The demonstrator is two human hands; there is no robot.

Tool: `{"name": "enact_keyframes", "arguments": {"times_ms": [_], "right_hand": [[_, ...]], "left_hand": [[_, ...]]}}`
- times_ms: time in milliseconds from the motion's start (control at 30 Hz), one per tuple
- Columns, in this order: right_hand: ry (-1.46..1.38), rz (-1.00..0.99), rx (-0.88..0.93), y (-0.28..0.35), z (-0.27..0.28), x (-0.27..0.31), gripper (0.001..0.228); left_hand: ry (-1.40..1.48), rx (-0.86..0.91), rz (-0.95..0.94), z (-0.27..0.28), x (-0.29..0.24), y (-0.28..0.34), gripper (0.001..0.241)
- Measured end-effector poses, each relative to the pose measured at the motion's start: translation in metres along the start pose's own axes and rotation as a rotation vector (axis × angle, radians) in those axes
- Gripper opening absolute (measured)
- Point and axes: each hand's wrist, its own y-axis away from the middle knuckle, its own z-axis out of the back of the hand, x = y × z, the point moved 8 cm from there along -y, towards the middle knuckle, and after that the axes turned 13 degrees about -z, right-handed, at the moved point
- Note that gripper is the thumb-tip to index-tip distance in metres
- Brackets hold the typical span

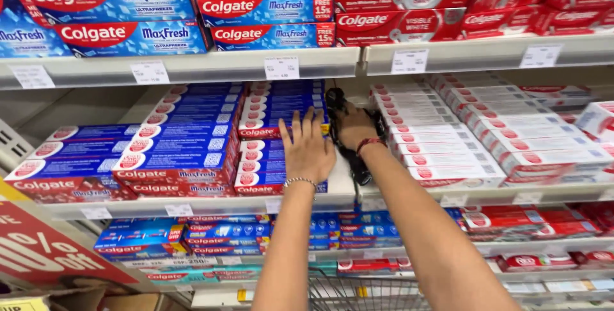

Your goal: Picking various boxes of toothpaste from a store shelf and placing them into a shopping cart.

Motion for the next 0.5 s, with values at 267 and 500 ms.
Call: {"name": "enact_keyframes", "arguments": {"times_ms": [267,500], "right_hand": [[0.221,-0.062,0.127,-0.112,-0.073,-0.024,0.050],[0.212,-0.103,0.058,-0.129,-0.115,-0.045,0.064]], "left_hand": [[0.010,-0.004,0.003,0.009,-0.002,0.001,0.069],[0.019,0.014,0.003,0.008,-0.002,0.000,0.070]]}}
